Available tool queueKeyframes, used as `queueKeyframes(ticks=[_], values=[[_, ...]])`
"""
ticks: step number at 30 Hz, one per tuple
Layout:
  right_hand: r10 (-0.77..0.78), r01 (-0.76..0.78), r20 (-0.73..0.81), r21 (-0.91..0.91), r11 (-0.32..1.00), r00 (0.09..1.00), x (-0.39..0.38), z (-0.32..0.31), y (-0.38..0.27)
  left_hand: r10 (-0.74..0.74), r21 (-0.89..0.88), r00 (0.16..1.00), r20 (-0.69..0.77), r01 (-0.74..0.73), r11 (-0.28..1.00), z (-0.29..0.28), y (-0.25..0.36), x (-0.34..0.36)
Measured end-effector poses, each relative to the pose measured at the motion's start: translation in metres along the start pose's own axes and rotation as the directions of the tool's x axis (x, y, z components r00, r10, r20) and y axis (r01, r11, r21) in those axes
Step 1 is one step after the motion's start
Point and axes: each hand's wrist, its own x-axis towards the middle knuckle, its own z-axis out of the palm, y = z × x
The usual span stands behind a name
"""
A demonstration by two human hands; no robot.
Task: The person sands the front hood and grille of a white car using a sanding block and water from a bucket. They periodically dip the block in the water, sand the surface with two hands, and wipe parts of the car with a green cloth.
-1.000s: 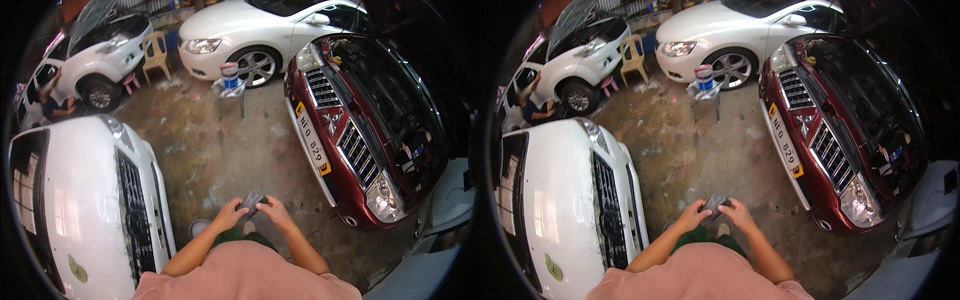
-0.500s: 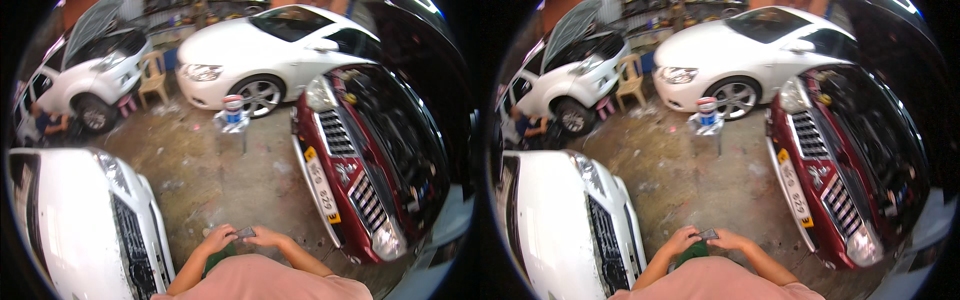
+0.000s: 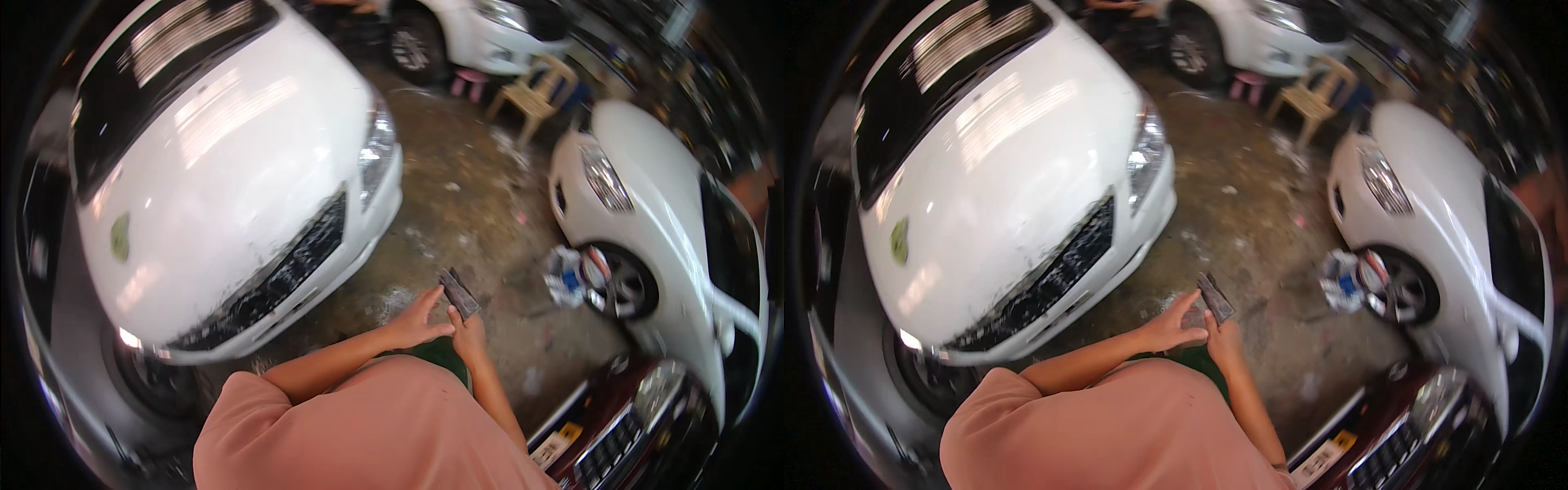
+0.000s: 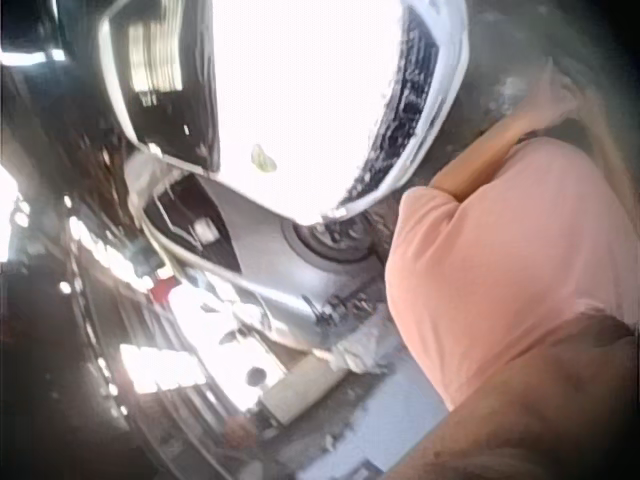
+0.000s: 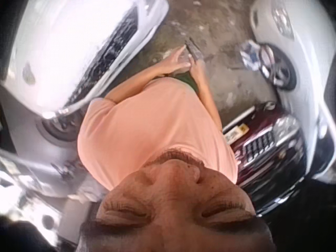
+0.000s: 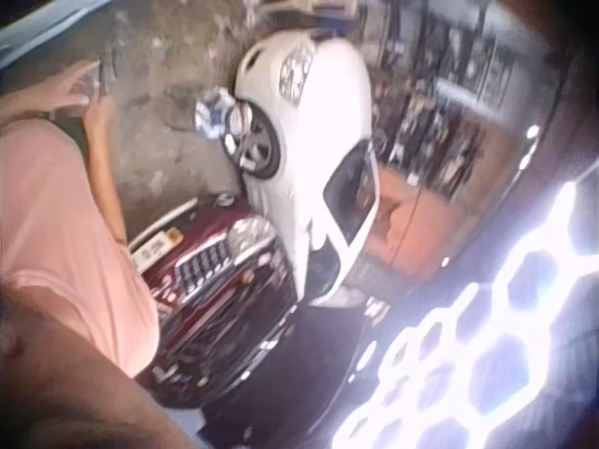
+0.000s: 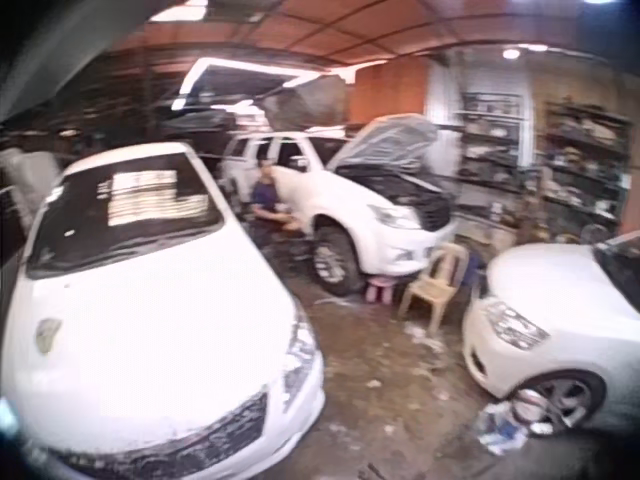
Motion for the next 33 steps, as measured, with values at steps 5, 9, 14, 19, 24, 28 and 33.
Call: queueKeyframes(ticks=[5,9,14,19,24,28,33], values=[[-0.180,0.223,0.279,-0.134,0.966,0.943,0.074,0.023,-0.028,-0.020,-0.107,0.973,-0.229,-0.005,0.994,-0.021,-0.023,0.032],[-0.385,0.637,0.652,-0.200,0.744,0.654,0.141,0.038,-0.034,0.022,-0.087,0.843,-0.537,-0.081,0.993,-0.036,-0.019,0.051],[-0.381,0.655,0.798,-0.023,0.755,0.467,0.209,0.037,-0.073,-0.145,-0.212,0.661,-0.736,-0.022,0.977,-0.060,0.015,0.064],[-0.419,0.679,0.893,0.207,0.704,0.162,0.254,0.066,-0.090,-0.113,-0.257,0.523,-0.845,-0.211,0.943,-0.061,-0.001,0.052],[-0.362,0.741,0.928,0.304,0.599,-0.088,0.268,0.115,-0.113,-0.118,-0.184,0.256,-0.960,-0.254,0.949,-0.062,-0.022,0.042],[-0.314,0.778,0.928,0.346,0.524,-0.201,0.276,0.165,-0.119,-0.231,-0.256,0.130,-0.964,-0.236,0.937,-0.086,-0.049,0.035],[-0.196,0.794,0.924,0.383,0.472,-0.330,0.276,0.220,-0.127,-0.435,-0.283,-0.243,-0.867,-0.478,0.831,-0.103,-0.135,0.051]])
